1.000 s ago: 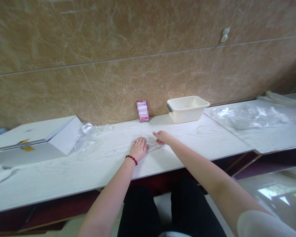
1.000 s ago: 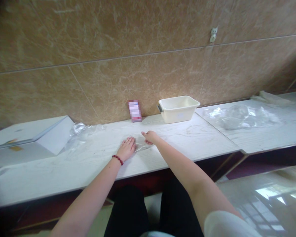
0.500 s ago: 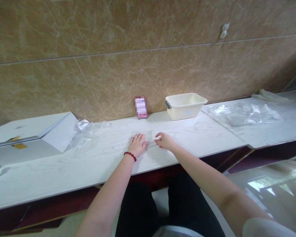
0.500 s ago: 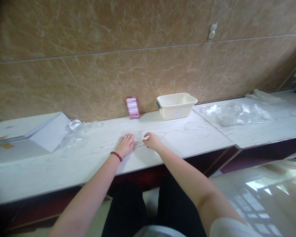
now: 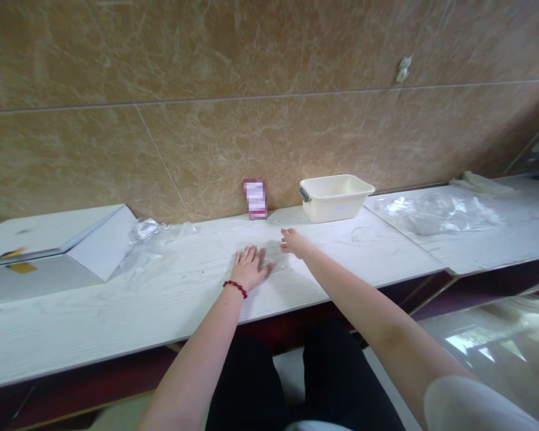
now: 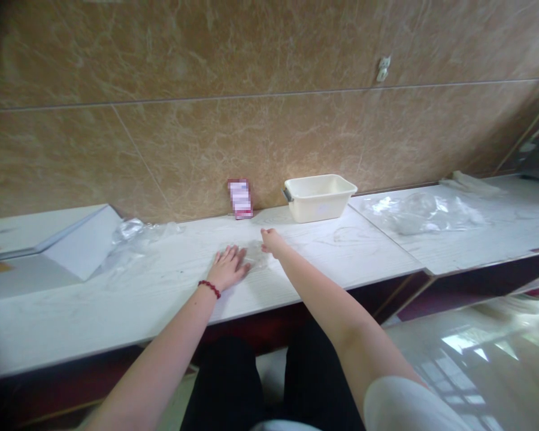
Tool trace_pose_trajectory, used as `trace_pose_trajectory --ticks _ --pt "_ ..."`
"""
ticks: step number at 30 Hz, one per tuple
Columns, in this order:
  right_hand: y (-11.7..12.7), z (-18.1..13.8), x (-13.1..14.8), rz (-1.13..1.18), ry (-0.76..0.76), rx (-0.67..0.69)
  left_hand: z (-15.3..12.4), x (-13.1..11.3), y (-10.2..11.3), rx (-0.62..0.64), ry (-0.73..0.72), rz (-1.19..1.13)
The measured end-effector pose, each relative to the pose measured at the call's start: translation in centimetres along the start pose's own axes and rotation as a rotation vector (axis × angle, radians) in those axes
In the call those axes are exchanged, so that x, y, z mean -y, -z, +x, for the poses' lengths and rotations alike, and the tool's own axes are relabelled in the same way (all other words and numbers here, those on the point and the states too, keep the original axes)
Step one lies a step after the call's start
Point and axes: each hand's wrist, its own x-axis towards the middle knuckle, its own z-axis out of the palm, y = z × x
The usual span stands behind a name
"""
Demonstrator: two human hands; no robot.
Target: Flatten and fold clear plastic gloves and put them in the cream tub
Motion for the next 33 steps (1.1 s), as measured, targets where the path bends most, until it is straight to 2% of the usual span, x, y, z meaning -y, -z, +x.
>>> trace_pose_trajectory --ticks 9,16,23,28,33 --pt "-0.4 0.8 1.2 0.126 -0.043 0.001 -0.2 -0.3 0.7 0.026 0.015 0.003" --pt "-0.3 1.7 1.7 0.161 -0.014 0.017 -0.3 -0.4 0.9 0.036 0.006 -0.006" --pt "-0.4 2.2 2.0 0.054 0.073 0.119 -0.5 -0.7 1.4 0.043 0.014 -0.006" --pt "-1.0 2.1 2.0 0.115 0.073 0.163 -0.4 -0.7 1.3 0.041 0.008 -0.015" --pt "-0.7 0.9 2.0 0.056 0.065 0.100 -0.3 -0.5 1.0 0.036 0.003 -0.014"
